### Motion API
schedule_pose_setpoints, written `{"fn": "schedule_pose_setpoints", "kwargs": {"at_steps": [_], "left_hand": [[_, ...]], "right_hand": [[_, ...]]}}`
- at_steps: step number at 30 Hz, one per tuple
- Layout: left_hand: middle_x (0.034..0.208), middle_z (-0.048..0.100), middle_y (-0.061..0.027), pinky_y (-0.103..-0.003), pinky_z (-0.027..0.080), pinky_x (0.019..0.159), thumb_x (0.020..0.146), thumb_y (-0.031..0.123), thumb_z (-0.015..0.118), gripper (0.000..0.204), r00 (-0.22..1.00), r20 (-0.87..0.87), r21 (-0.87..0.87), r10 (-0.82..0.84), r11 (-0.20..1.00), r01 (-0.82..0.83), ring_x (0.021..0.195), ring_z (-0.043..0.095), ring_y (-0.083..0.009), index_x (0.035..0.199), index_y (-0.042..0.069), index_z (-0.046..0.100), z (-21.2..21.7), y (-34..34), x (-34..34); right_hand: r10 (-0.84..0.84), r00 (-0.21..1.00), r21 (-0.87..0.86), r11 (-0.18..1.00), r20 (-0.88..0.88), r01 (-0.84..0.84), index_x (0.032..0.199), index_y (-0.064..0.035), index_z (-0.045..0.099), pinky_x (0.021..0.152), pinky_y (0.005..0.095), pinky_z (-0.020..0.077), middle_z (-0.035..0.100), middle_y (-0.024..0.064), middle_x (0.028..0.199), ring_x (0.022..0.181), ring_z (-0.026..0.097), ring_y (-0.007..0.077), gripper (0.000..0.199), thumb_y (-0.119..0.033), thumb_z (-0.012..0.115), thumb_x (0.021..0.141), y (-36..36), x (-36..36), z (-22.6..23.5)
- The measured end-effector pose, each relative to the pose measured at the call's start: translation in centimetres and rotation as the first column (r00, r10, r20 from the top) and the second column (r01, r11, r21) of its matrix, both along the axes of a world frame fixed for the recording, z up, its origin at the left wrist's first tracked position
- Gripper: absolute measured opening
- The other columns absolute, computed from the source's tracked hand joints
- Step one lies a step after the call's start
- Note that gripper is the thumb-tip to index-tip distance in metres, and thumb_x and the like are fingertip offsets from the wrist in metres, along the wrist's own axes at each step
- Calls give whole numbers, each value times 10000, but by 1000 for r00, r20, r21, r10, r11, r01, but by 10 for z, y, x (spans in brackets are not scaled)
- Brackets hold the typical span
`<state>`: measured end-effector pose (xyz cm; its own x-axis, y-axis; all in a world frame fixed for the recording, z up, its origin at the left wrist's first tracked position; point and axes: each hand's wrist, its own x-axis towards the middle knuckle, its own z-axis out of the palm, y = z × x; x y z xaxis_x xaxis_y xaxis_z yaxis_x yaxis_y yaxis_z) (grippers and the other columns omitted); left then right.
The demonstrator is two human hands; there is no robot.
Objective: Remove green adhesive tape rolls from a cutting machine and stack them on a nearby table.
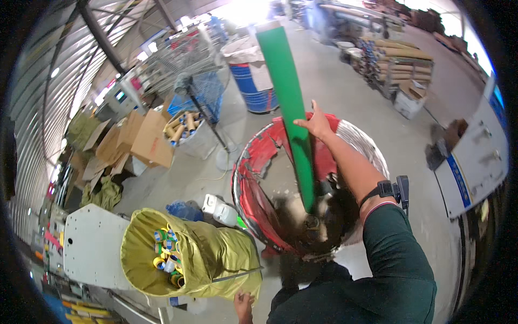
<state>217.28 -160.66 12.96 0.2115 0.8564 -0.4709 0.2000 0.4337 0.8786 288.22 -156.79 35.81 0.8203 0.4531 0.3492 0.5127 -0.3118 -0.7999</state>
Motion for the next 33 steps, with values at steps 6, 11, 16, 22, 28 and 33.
{"fn": "schedule_pose_setpoints", "kwargs": {"at_steps": [6,11,16,22,28,33], "left_hand": [[896,617,-35,-267,498,687,983,157,608,266,984,15,-29,180,983,-180,779,578,-108,1200,20,536,54,-89,24],[932,618,-46,-271,511,713,978,151,616,292,972,17,-14,234,972,-234,791,586,-127,1211,-1,531,67,-117,43],[997,639,-73,-310,533,784,962,152,641,395,994,48,29,100,994,-101,868,625,-163,1304,2,512,47,-109,47],[960,639,-83,-292,520,819,899,31,666,409,997,59,222,-49,974,35,856,623,-151,1267,-51,508,45,-82,63],[1323,551,-183,-365,485,993,867,157,747,671,948,124,416,-293,883,219,1203,571,-252,1424,-7,411,115,-68,71],[1544,325,-185,-434,311,1155,716,234,876,1090,744,327,718,-583,665,206,1417,358,-308,1530,-11,193,163,-84,117]], "right_hand": [[200,978,432,878,60,-206,1466,8,303,1082,393,389,521,209,1354,1286,494,308,1043,-334,878,665,70,54,11],[176,984,359,918,6,-167,1400,-21,396,1010,389,448,590,165,1257,1187,573,289,911,-304,862,671,62,46,9],[159,987,360,920,19,-155,1363,-15,419,990,381,460,602,147,1213,1135,596,270,837,-222,846,673,-5,-51,20],[275,962,465,850,10,-247,1327,-11,466,1001,366,440,595,101,1159,1088,581,239,818,-144,858,622,-121,-173,34],[241,943,446,835,231,-323,1244,-17,541,899,346,476,610,89,1107,1002,588,211,699,-306,842,682,-159,-190,120],[833,548,503,443,75,-742,1298,-12,532,900,337,482,619,98,1159,1030,603,191,516,-384,567,942,-188,-255,302]]}}
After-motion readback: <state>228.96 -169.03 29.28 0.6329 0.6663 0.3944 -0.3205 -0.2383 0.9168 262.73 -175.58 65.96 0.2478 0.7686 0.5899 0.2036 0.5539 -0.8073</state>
